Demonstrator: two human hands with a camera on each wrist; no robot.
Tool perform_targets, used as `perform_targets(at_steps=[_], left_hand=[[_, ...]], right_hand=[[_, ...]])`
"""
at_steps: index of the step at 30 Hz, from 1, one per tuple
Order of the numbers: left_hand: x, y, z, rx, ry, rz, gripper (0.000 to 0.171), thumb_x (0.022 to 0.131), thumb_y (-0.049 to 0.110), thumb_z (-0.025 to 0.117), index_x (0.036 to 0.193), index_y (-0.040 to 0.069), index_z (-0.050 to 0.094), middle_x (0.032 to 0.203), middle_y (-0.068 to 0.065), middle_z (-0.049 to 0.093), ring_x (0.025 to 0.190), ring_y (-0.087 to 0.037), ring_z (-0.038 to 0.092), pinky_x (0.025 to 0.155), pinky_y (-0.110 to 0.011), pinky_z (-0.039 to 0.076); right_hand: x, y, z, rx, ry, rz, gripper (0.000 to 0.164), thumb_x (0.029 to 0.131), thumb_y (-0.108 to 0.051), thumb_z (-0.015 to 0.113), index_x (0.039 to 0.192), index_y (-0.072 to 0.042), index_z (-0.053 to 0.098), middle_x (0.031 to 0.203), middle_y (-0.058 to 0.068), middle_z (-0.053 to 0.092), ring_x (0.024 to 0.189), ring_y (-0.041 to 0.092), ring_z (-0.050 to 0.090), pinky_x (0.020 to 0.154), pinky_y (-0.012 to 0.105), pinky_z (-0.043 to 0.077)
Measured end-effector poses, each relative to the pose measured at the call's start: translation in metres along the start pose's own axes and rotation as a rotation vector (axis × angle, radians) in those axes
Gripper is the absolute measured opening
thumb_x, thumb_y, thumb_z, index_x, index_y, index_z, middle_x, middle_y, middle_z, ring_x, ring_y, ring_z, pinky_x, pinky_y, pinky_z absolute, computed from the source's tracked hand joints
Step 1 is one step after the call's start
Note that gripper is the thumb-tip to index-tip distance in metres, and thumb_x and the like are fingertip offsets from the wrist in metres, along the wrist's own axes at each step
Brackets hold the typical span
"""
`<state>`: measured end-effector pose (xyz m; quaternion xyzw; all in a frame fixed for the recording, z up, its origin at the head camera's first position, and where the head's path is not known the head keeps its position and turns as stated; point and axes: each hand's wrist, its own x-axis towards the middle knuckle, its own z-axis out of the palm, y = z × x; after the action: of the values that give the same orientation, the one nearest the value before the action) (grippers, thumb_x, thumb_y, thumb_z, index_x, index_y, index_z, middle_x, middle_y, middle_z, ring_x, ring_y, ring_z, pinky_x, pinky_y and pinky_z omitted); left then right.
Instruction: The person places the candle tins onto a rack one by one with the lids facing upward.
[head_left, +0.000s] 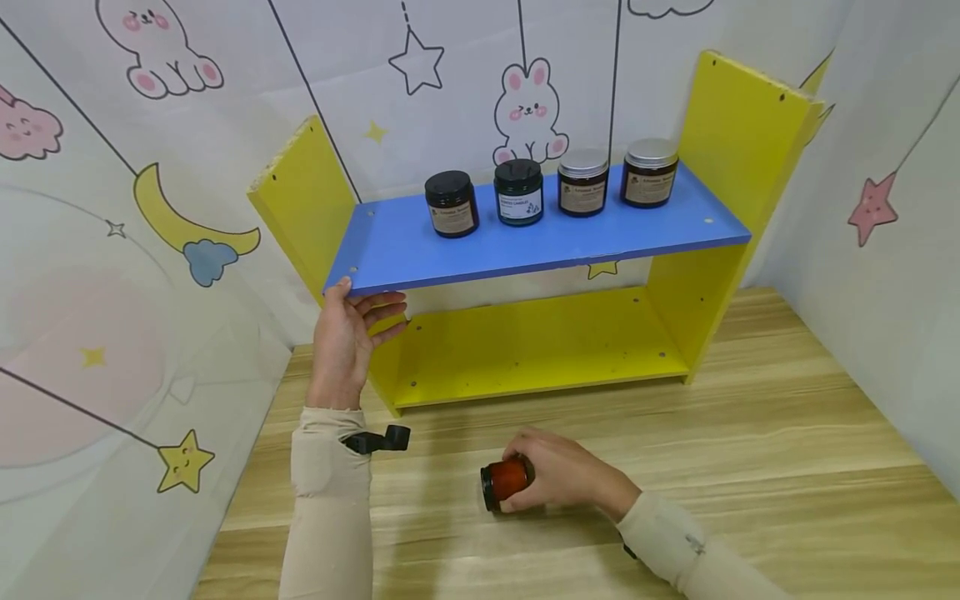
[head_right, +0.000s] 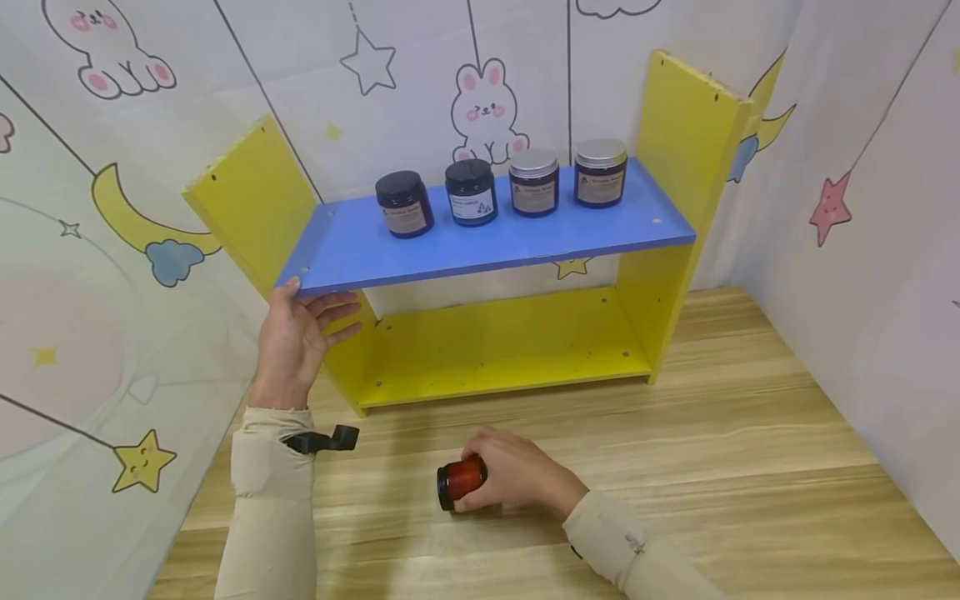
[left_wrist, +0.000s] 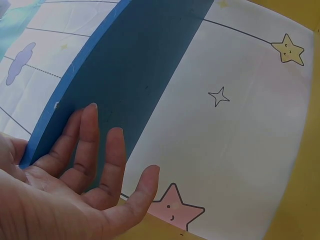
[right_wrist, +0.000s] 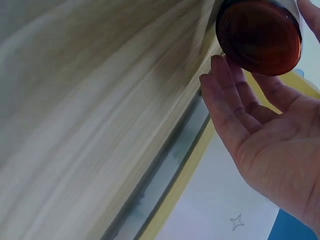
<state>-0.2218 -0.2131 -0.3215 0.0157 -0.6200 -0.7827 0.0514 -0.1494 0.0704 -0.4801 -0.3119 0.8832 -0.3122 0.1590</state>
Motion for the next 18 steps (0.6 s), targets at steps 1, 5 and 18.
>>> perform_targets(at_steps=[1,5,18], left_hand=[[0.000,0.000,0.000,0.001,0.001,-0.001,0.054,0.110,0.043,0.027,0.154,0.013,0.036,0.105,-0.006,0.071,0.103,-0.028,0.066,0.100,-0.054,0.047],[0.001,0.000,0.001,0.000,0.002,-0.002,0.054,0.110,0.043,0.027,0.154,0.013,0.037,0.103,-0.005,0.072,0.102,-0.027,0.067,0.103,-0.057,0.045],[0.000,0.000,0.000,-0.014,-0.011,0.008,0.054,0.110,0.042,0.027,0.152,0.012,0.040,0.098,-0.003,0.073,0.099,-0.024,0.067,0.104,-0.059,0.043]], right_hand=[[0.001,-0.001,0.001,-0.012,0.002,-0.003,0.063,0.075,-0.058,0.083,0.120,-0.016,0.070,0.118,-0.006,0.060,0.089,0.007,0.056,0.072,0.025,0.050],[0.003,-0.004,0.005,-0.068,0.017,-0.010,0.063,0.074,-0.058,0.084,0.117,-0.013,0.071,0.112,-0.007,0.056,0.086,0.006,0.054,0.070,0.023,0.049],[0.005,-0.012,0.006,-0.178,0.039,-0.054,0.061,0.086,-0.054,0.074,0.137,-0.022,0.064,0.130,0.002,0.067,0.100,0.015,0.063,0.073,0.031,0.050]])
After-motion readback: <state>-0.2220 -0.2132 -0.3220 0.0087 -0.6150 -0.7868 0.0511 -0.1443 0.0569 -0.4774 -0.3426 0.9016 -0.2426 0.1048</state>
